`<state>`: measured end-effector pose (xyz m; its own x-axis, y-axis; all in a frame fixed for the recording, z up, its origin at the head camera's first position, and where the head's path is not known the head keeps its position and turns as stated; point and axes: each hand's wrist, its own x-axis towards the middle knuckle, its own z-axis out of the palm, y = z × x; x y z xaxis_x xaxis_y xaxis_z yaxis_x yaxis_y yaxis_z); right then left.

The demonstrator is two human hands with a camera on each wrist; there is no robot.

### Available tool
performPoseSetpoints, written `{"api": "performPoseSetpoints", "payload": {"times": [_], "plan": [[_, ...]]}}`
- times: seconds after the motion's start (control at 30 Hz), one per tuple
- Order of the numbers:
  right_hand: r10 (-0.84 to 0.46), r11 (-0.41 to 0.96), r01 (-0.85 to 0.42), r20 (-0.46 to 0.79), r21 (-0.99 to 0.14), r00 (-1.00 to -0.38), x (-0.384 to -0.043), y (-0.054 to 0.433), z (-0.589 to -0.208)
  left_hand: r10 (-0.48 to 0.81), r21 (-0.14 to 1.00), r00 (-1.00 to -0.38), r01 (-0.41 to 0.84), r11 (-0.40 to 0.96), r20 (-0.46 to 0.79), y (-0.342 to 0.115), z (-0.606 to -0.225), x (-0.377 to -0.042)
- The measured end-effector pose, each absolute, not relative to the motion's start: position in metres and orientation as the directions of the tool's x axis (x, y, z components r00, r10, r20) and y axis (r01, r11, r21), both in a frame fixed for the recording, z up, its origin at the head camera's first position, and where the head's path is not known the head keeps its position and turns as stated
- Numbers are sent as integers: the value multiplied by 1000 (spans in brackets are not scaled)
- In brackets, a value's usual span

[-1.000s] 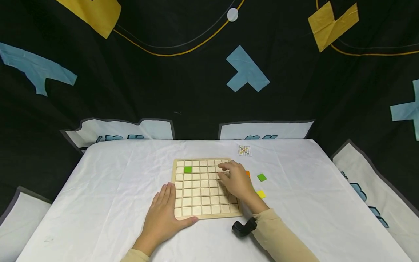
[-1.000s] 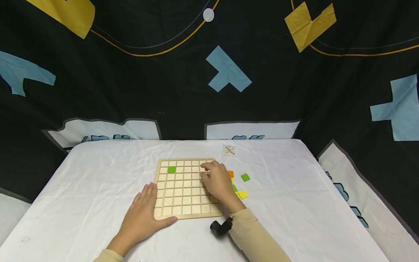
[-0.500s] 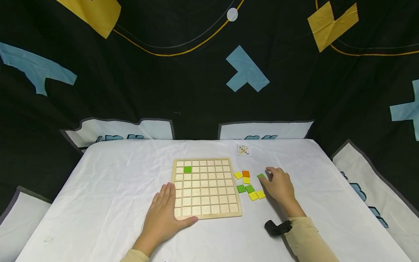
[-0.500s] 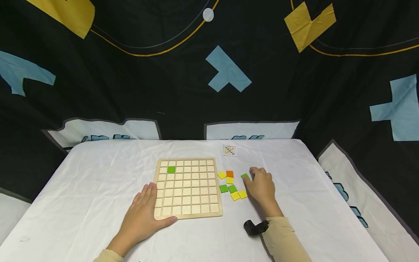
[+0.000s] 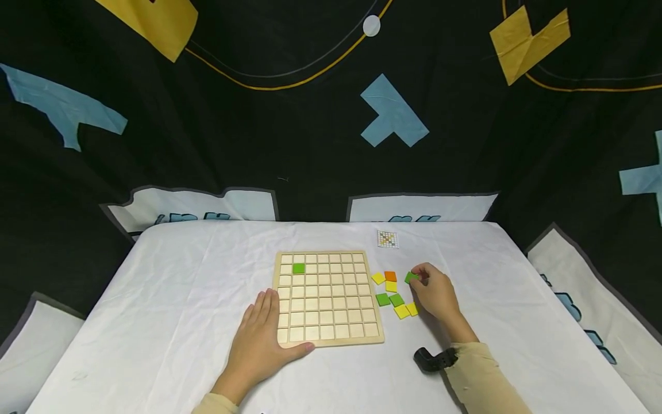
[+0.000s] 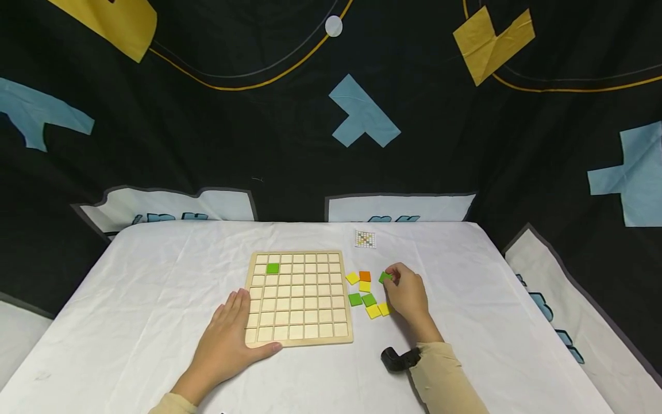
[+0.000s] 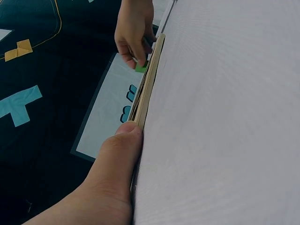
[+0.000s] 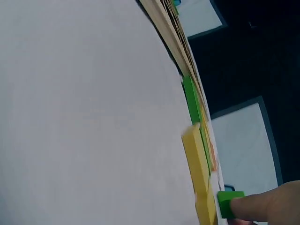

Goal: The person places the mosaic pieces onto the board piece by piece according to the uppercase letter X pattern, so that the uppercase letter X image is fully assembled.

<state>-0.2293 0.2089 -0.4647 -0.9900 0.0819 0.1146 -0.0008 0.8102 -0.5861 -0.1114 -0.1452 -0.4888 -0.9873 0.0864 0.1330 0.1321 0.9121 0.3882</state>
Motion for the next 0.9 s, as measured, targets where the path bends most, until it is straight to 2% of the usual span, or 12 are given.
{"api": "performPoseSetpoints", "payload": {"times": [0.4,0.67,0.9], "plan": [[11,666,-75,110,-742,-994,-233,141,-450,85,393,-987,134,910,138,-145,-490,-111],[-127,617,-185,136,-765,-983,-235,91,-450,83,383,-984,137,914,155,-144,-491,-111],[-231,632,-254,135,-732,-963,-233,52,-454,83,378,-987,129,917,136,-145,-489,-111]]}}
